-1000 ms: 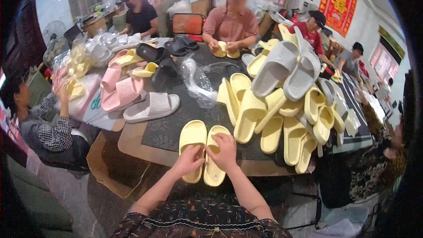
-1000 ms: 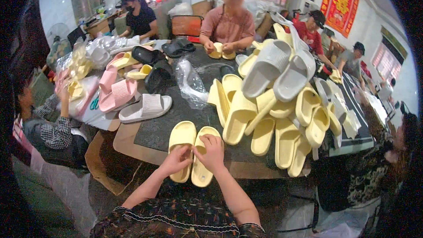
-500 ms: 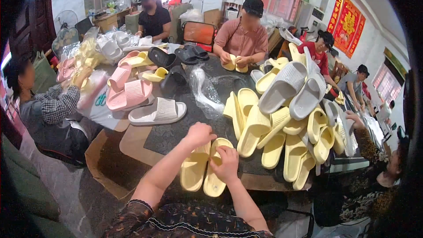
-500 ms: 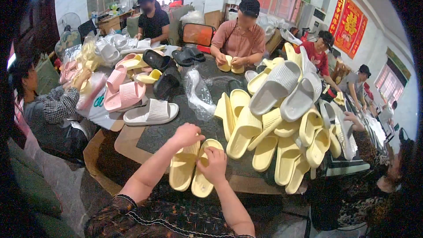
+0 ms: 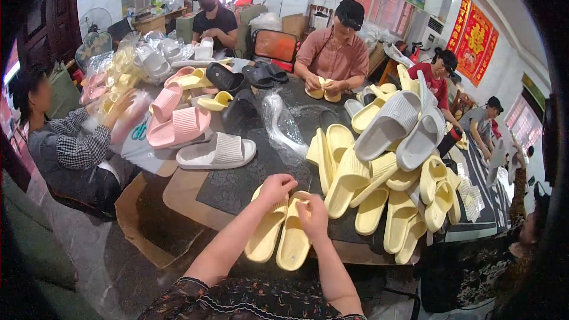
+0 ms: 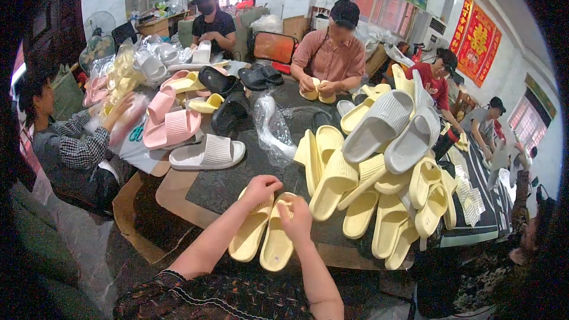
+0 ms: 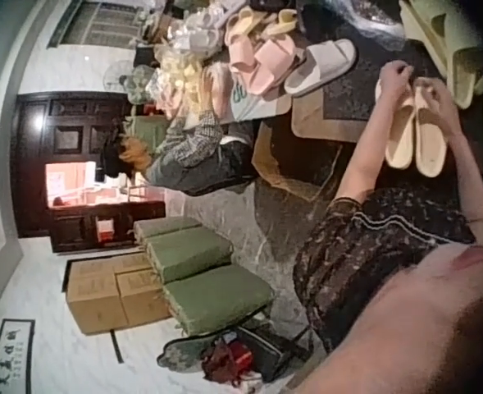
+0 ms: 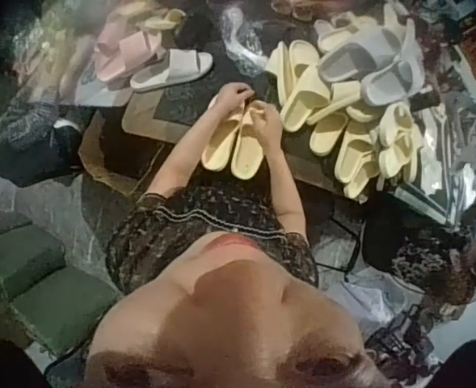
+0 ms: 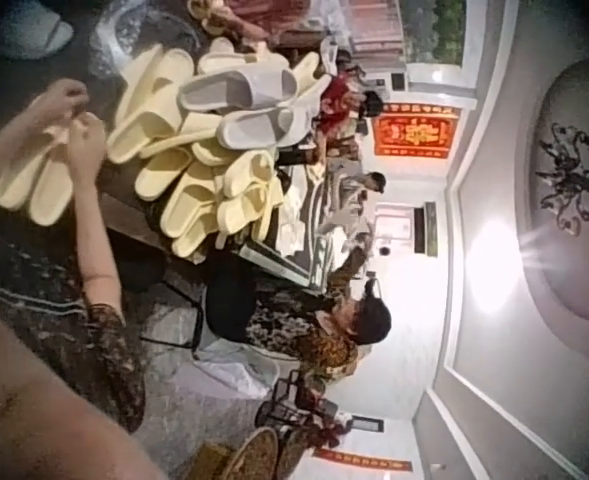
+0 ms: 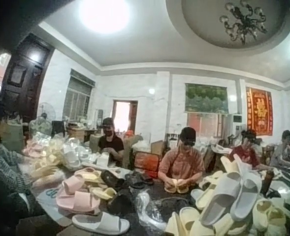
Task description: Organize and pair rubber sandals on a large work table.
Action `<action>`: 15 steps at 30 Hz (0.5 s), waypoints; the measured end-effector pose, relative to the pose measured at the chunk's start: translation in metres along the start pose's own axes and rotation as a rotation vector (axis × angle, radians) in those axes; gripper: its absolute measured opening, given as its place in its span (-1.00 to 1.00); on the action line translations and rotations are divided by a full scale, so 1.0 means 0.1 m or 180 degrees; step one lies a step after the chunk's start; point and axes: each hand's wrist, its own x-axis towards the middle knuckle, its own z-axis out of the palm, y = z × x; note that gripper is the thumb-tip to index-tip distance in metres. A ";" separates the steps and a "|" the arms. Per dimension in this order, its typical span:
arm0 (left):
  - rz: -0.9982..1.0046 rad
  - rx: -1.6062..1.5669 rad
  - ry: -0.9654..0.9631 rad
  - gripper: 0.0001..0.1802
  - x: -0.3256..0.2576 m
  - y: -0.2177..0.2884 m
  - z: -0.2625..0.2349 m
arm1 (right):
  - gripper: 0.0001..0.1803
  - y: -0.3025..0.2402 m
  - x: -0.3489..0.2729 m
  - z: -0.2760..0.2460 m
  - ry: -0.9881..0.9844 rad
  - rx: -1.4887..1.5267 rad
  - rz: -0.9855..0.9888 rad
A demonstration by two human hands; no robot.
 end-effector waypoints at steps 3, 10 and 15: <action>0.0252 -0.0403 0.0431 -0.74 0.06 -0.06 0.02 | -0.67 0.12 0.26 0.05 0.0628 -0.0589 -0.0300; 0.0207 -0.1095 0.0656 -0.80 0.12 -0.16 0.04 | -0.74 0.34 0.55 0.32 0.0625 -0.0441 0.0098; 0.0125 -0.1690 0.0575 -0.84 0.15 -0.24 0.03 | -0.85 0.52 0.52 0.34 0.0391 0.0554 0.0599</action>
